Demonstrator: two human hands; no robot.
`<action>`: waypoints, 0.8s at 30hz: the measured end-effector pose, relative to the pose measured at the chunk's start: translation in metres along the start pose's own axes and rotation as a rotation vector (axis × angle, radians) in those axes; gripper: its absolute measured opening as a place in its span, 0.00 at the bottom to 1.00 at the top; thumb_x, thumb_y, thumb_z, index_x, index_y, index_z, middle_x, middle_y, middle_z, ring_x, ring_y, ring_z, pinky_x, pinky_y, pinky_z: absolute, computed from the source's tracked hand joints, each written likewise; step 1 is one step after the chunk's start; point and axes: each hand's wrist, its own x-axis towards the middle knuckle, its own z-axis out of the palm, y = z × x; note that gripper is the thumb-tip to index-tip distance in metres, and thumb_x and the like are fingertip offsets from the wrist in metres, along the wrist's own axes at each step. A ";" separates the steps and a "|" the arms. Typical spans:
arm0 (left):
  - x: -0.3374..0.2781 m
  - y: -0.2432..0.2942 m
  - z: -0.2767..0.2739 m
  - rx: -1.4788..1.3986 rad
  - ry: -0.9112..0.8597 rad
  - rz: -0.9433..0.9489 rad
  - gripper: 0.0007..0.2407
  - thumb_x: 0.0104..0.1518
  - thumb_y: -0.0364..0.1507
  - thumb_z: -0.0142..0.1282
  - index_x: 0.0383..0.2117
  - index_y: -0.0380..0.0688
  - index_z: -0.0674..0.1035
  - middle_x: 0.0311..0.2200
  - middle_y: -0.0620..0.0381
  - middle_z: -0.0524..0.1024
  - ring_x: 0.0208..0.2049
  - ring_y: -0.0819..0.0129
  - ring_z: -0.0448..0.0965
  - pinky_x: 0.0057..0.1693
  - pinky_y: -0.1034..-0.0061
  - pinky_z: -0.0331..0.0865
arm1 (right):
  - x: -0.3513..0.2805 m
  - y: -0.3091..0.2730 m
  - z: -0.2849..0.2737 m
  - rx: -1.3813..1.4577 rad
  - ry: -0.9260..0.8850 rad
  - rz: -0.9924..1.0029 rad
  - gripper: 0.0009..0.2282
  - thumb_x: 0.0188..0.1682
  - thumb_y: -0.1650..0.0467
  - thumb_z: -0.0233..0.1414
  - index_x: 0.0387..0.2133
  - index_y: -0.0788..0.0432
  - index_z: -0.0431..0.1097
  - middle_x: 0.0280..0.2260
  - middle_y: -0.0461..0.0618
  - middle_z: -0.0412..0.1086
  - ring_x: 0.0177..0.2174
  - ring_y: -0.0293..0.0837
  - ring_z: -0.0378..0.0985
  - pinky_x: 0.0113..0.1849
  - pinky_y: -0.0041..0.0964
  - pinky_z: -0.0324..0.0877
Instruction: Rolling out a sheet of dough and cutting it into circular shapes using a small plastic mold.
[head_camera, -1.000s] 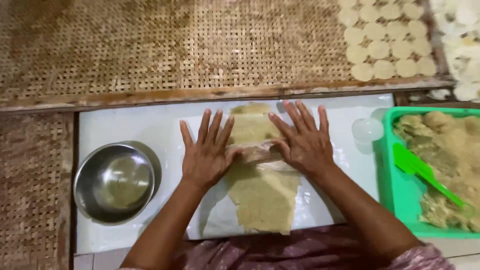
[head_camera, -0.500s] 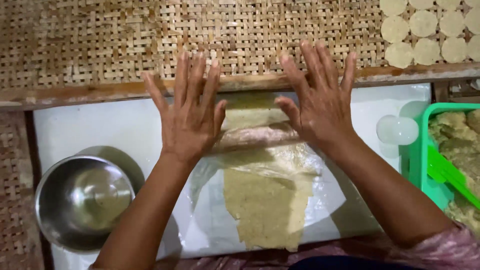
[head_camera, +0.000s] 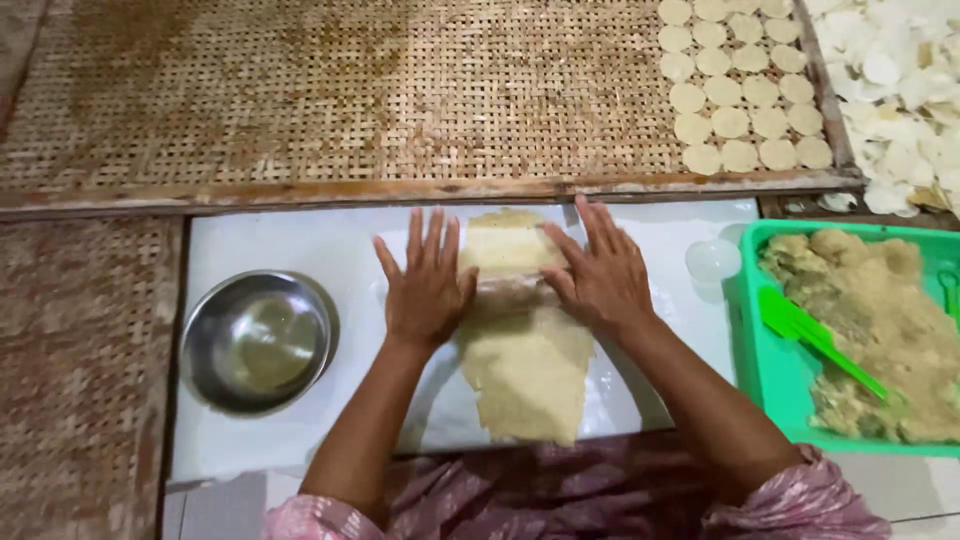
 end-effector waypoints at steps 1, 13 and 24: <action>-0.014 0.005 -0.003 0.005 0.008 0.002 0.28 0.65 0.45 0.42 0.69 0.44 0.61 0.71 0.44 0.56 0.74 0.45 0.46 0.65 0.22 0.44 | -0.013 -0.002 -0.006 -0.001 0.009 -0.001 0.25 0.55 0.48 0.43 0.61 0.41 0.67 0.68 0.59 0.53 0.63 0.64 0.60 0.53 0.65 0.65; -0.079 0.013 -0.014 0.036 -0.127 0.181 0.20 0.53 0.34 0.60 0.51 0.48 0.69 0.39 0.55 0.75 0.54 0.55 0.74 0.67 0.28 0.49 | -0.061 0.008 -0.042 0.038 -0.333 -0.116 0.29 0.46 0.49 0.53 0.60 0.40 0.61 0.51 0.44 0.70 0.55 0.47 0.71 0.63 0.61 0.48; -0.029 -0.005 0.007 0.006 0.027 0.178 0.28 0.58 0.56 0.47 0.59 0.54 0.68 0.57 0.53 0.70 0.61 0.59 0.70 0.59 0.49 0.67 | -0.015 0.003 -0.026 0.075 -0.205 -0.029 0.31 0.48 0.44 0.47 0.58 0.47 0.65 0.53 0.52 0.69 0.57 0.53 0.70 0.62 0.65 0.50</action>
